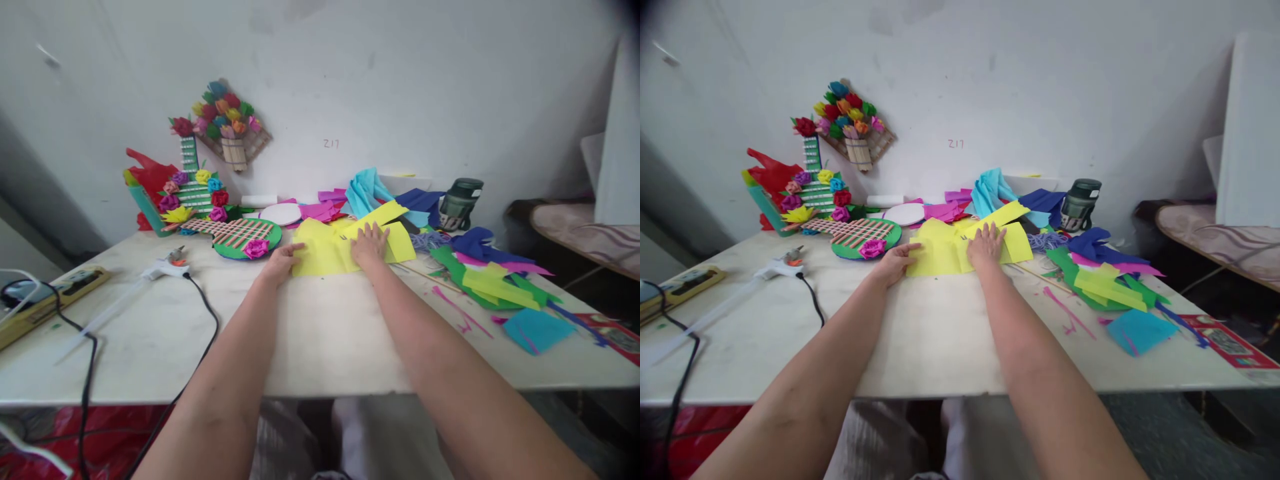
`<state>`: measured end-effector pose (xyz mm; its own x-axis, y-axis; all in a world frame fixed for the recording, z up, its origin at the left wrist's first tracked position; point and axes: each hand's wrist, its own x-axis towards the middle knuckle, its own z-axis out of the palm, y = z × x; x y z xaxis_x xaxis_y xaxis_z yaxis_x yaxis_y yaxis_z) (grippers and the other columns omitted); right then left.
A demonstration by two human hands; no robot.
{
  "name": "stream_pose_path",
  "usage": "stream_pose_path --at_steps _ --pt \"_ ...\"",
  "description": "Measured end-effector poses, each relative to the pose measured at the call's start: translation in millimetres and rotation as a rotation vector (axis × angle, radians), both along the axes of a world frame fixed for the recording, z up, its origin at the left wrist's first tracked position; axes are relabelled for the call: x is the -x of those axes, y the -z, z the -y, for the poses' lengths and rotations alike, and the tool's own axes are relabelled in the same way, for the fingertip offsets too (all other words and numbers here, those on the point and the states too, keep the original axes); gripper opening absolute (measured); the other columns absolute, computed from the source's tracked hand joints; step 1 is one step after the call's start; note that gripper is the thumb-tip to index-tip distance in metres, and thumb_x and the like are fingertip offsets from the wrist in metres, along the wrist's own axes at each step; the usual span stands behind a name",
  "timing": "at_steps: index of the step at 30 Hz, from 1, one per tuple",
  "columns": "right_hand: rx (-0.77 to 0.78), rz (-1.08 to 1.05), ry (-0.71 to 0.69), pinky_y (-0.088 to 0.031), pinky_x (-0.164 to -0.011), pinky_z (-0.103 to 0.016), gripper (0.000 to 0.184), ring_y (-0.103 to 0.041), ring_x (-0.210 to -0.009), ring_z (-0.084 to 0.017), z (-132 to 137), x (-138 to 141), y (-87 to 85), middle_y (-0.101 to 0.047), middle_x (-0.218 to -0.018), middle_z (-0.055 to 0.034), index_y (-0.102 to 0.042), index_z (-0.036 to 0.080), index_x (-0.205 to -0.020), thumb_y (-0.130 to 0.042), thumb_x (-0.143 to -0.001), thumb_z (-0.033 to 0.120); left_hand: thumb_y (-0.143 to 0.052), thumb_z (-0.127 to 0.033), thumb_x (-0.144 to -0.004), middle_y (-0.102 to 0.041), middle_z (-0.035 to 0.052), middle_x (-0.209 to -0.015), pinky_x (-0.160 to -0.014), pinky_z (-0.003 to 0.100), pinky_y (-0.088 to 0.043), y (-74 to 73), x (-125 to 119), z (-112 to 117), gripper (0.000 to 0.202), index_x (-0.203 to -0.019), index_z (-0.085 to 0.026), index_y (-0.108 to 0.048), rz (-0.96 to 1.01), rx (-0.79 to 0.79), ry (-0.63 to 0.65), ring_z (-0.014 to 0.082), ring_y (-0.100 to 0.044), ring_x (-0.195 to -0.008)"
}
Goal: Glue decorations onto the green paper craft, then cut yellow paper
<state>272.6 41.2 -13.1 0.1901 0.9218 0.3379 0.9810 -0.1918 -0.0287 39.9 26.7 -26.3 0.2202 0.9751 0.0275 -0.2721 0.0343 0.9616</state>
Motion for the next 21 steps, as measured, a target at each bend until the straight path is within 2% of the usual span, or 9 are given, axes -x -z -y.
stream_pose_path --at_steps 3,6,10,13,17,21 --pt "0.027 0.036 -0.140 0.007 -0.105 -0.054 0.057 -0.004 -0.138 -0.026 -1.2 10.4 0.2 -0.016 -0.150 -0.0087 -0.032 0.014 -0.139 -0.022 -0.090 0.041 -0.064 0.003 -0.051 -0.069 0.0070 -0.088 -0.063 0.023 -0.049 0.4 -0.9 0.2 0.054 -0.103 -0.011 -0.063 0.015 -0.012 0.000 0.0126 -0.064 -0.068" --pt "0.185 0.016 -0.252 0.001 -0.107 -0.052 0.058 -0.011 -0.137 -0.025 -0.6 16.4 3.5 -0.017 -0.150 -0.0057 -0.028 0.019 -0.141 -0.019 -0.090 0.044 -0.064 0.002 -0.051 -0.069 0.0070 -0.090 -0.065 0.022 -0.049 2.3 -1.2 -1.0 0.056 -0.106 -0.011 -0.062 0.015 -0.020 -0.008 0.0122 -0.064 -0.070" --pt "0.320 -0.016 -0.203 -0.005 -0.106 -0.053 0.057 -0.014 -0.136 -0.027 2.8 14.1 6.1 -0.018 -0.150 -0.0064 -0.027 0.020 -0.142 -0.017 -0.091 0.044 -0.064 0.002 -0.052 -0.069 0.0057 -0.084 -0.058 0.020 -0.048 5.0 -1.2 -4.6 0.058 -0.109 -0.011 -0.062 -0.065 -0.010 -0.037 0.0114 -0.062 -0.065" --pt "0.260 -0.012 -0.209 -0.006 -0.106 -0.052 0.055 -0.016 -0.136 -0.027 4.9 12.3 5.2 -0.020 -0.149 -0.0073 -0.029 0.019 -0.141 -0.022 -0.091 0.043 -0.065 0.001 -0.051 -0.069 0.0050 -0.079 -0.058 0.021 -0.048 3.8 -1.2 -5.0 0.057 -0.107 -0.011 -0.063 -0.095 0.018 -0.034 0.0121 -0.062 -0.064" --pt "0.040 -0.006 -0.297 -0.011 -0.107 -0.045 0.044 -0.029 -0.130 -0.022 6.1 18.8 0.8 -0.038 -0.141 -0.0086 -0.049 0.017 -0.127 -0.029 -0.092 0.032 -0.071 -0.007 -0.053 -0.068 0.0080 -0.076 -0.067 0.027 -0.050 0.1 -2.2 -2.6 0.051 -0.103 -0.008 -0.063 -0.074 0.070 -0.027 0.0164 -0.065 -0.069" --pt "-0.010 -0.013 -0.380 -0.026 -0.100 -0.033 0.034 -0.048 -0.112 -0.021 0.9 31.6 -6.0 -0.056 -0.123 -0.0089 -0.063 0.016 -0.110 -0.037 -0.089 0.025 -0.073 -0.008 -0.052 -0.069 0.0085 -0.076 -0.065 0.029 -0.051 -0.1 -4.4 -2.4 0.051 -0.101 -0.008 -0.063 -0.117 0.077 -0.062 0.0166 -0.064 -0.064"
